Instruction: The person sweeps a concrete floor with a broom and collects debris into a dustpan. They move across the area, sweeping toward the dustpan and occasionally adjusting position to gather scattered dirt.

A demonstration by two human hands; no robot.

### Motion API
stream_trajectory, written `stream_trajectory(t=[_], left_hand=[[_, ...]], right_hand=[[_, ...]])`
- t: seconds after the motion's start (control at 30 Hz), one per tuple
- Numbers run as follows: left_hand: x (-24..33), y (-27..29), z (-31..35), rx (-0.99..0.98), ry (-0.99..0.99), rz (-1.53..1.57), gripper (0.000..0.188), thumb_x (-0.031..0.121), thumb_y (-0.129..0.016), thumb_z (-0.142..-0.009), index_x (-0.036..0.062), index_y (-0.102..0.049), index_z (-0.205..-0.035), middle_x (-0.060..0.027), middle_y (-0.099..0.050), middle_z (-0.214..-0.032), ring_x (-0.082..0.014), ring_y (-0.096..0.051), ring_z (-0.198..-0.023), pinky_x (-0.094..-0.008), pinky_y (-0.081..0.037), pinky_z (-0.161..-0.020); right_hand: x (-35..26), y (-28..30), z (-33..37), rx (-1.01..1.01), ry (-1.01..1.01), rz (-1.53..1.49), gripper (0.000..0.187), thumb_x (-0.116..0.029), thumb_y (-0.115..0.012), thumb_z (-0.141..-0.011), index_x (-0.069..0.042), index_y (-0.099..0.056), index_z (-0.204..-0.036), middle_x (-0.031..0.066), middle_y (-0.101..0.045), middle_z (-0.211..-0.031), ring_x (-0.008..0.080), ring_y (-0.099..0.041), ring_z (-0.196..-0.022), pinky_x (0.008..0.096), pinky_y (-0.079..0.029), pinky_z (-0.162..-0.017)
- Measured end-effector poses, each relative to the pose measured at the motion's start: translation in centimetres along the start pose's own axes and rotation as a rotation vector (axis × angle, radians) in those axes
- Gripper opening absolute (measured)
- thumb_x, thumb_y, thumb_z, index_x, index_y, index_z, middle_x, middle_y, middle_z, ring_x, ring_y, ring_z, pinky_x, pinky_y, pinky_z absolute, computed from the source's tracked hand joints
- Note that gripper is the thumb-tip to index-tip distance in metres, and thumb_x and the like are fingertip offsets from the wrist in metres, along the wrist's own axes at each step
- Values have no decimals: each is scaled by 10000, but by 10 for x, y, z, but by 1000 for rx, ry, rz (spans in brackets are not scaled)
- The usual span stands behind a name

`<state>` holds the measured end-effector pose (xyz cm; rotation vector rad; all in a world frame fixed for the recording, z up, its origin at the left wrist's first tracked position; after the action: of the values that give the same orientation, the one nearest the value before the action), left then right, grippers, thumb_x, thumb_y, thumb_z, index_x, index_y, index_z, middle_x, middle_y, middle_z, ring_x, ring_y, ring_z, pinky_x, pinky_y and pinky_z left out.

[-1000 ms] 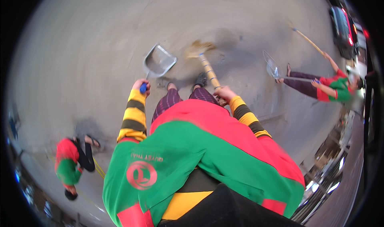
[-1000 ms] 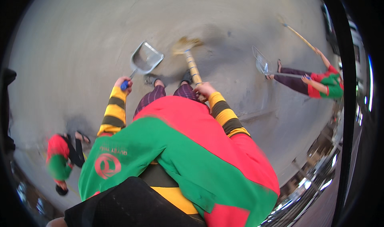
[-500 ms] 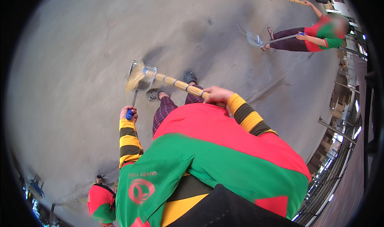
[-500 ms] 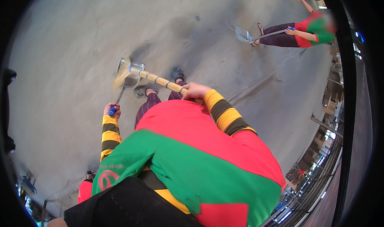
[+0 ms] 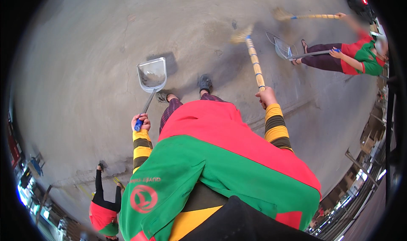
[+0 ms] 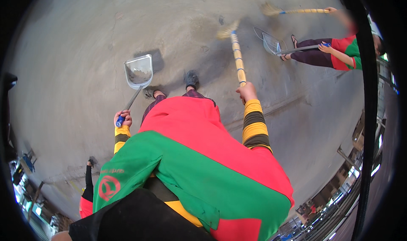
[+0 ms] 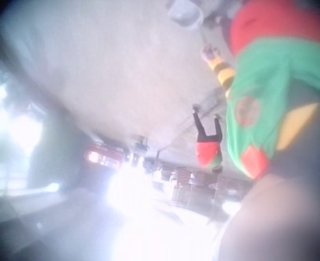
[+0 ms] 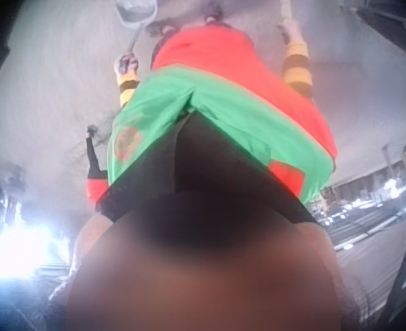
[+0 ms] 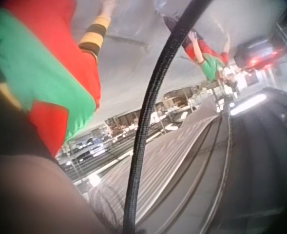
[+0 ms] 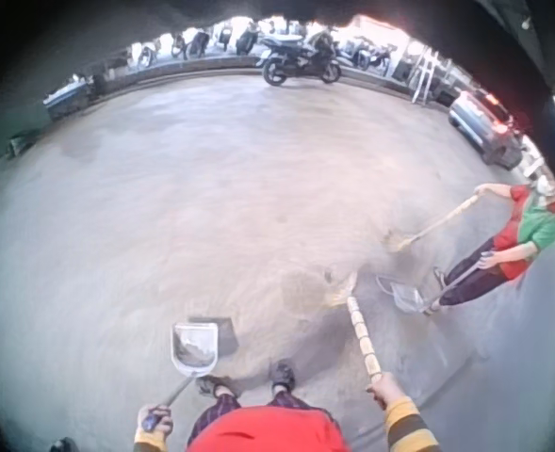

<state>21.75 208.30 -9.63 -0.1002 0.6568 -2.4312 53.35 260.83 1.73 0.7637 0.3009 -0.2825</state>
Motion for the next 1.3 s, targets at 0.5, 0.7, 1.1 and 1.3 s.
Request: stream_trajectory(t=[0.5,0.7,1.1,1.3], left_hand=[[-101,-25,23,-57,-333,446,335,108,-538,-693,-52,-374,-938,-15,-492,-729,-67,-493,-468,-217,-256,-394],[-112,-53,18,-34,-354,544,229,110,-549,-674,26,-420,-844,-12,-492,-707,-70,-501,-473,-220,-262,-396],[-100,-62,-10,-100,-369,793,148,70,-568,-648,69,-439,-720,-16,-478,-617,-101,-507,-465,-198,-326,-408],[-88,-44,-8,-71,-369,822,156,81,-569,-650,66,-434,-727,-18,-477,-616,-91,-509,-466,-209,-302,-413]], right_hand=[[-74,8,-95,-342,-1,381,122,33,-595,-667,40,-501,-744,100,-483,-507,206,-485,-379,351,-354,-334],[-173,-24,-81,-562,261,569,127,-26,-620,-657,49,-552,-733,133,-539,-537,229,-534,-411,361,-405,-376],[-269,-27,-102,-489,548,717,293,-125,-659,-602,8,-578,-850,195,-616,-788,321,-611,-775,399,-471,-668],[-248,32,-81,-218,461,1088,246,-111,-572,-680,6,-550,-895,213,-608,-916,347,-588,-885,420,-463,-751]])
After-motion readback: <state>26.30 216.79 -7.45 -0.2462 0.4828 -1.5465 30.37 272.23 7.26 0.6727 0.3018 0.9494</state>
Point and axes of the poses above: each hand's wrist, its own z-axis away from the middle knuckle, its own y-axis out of the back of the hand, x = y × z, the point moved 8 cm from there along -z, towards the middle knuckle
